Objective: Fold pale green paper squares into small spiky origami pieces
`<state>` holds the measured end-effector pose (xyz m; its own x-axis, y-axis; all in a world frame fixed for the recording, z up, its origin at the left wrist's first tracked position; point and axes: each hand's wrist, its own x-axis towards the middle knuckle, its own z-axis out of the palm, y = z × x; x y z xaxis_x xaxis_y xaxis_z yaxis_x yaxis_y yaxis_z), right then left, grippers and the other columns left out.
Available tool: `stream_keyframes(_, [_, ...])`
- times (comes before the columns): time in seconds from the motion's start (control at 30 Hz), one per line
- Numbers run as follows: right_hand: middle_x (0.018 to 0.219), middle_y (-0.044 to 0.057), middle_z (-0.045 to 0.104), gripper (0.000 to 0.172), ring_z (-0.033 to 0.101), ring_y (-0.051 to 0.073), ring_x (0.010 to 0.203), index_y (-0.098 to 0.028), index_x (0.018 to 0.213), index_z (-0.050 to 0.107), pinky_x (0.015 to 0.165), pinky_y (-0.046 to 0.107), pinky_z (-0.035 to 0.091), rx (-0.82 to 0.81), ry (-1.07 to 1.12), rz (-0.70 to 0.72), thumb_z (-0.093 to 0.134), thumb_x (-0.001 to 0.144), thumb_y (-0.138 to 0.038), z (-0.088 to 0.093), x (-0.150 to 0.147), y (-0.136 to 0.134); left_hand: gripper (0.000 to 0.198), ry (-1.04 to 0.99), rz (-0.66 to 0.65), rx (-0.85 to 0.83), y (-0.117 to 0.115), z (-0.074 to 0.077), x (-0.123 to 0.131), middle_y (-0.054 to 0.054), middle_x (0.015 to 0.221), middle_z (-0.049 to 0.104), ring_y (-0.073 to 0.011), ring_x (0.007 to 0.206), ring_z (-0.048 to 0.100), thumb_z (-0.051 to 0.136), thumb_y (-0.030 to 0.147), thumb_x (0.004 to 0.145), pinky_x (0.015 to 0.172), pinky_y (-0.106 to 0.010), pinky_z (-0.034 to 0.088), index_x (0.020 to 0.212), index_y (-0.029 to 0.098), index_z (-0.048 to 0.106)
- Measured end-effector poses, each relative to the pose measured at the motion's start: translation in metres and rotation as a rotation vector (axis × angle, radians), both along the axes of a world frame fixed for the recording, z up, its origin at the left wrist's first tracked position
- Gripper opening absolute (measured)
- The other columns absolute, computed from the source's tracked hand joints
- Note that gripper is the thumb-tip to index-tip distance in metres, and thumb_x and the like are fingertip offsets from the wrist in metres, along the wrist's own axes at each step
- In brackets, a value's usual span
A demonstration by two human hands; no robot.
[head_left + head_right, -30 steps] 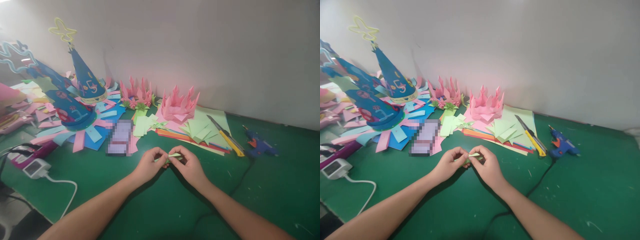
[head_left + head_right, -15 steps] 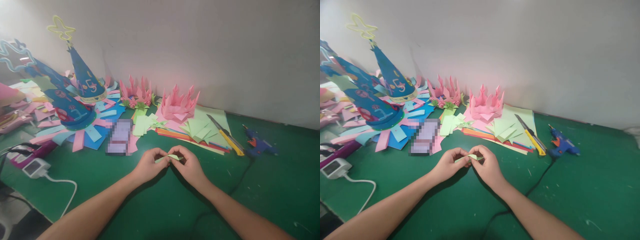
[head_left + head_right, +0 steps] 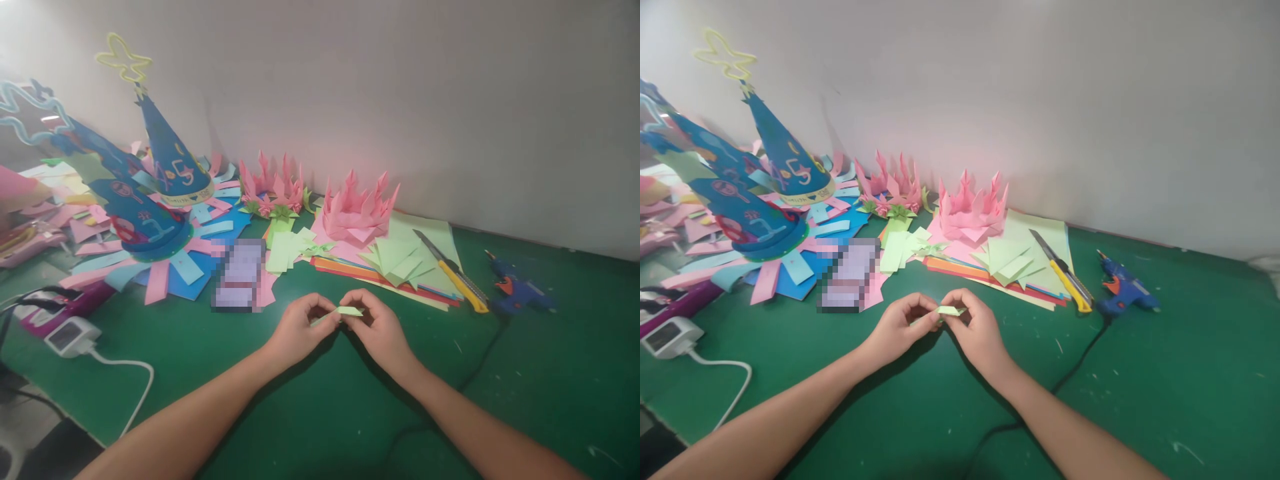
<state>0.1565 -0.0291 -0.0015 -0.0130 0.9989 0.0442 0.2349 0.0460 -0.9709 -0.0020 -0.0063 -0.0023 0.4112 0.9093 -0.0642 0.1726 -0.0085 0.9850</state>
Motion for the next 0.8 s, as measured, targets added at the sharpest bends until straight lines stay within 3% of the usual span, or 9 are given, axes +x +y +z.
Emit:
stream_keyframes(0.1, [0.079, -0.001, 0.057, 0.008, 0.058, 0.014, 0.068, -0.021, 0.082, 0.055, 0.062, 0.025, 0.050, -0.019, 0.028, 0.009, 0.060, 0.076, -0.022, 0.0004, 0.0002, -0.0004, 0.021, -0.026, -0.026, -0.069, 0.0014, 0.0047, -0.0002, 0.000, 0.067, 0.058, -0.0118, 0.062, 0.056, 0.050, 0.035, 0.084, 0.060, -0.022, 0.044, 0.078, 0.015, 0.056])
stream_keyframes(0.23, [0.077, -0.001, 0.057, 0.006, 0.058, 0.013, 0.067, -0.021, 0.080, 0.056, 0.062, 0.025, 0.050, -0.027, 0.004, 0.036, 0.060, 0.076, -0.021, 0.0030, -0.0004, -0.0009, 0.018, 0.007, -0.043, -0.037, 0.0028, 0.0089, -0.0004, 0.001, 0.066, 0.057, -0.0109, 0.061, 0.056, 0.049, 0.031, 0.084, 0.059, -0.021, 0.043, 0.079, 0.015, 0.056])
stream_keyframes(0.43, [0.076, -0.001, 0.057, 0.004, 0.058, 0.013, 0.067, -0.020, 0.077, 0.056, 0.061, 0.024, 0.049, -0.022, -0.013, 0.059, 0.059, 0.077, -0.022, 0.0027, -0.0013, -0.0016, 0.016, 0.088, -0.044, 0.006, 0.0016, 0.0042, -0.0005, 0.001, 0.064, 0.060, -0.0119, 0.059, 0.058, 0.048, 0.029, 0.084, 0.056, -0.021, 0.042, 0.078, 0.016, 0.055])
stream_keyframes(0.8, [0.078, 0.001, 0.058, 0.005, 0.058, 0.014, 0.067, -0.020, 0.080, 0.055, 0.060, 0.025, 0.051, -0.008, -0.003, 0.030, 0.057, 0.079, -0.025, 0.0040, -0.0014, 0.0000, 0.019, 0.071, 0.045, -0.059, 0.0003, 0.0011, 0.0004, -0.001, 0.069, 0.063, -0.0147, 0.063, 0.064, 0.053, 0.033, 0.081, 0.063, -0.024, 0.049, 0.076, 0.015, 0.057])
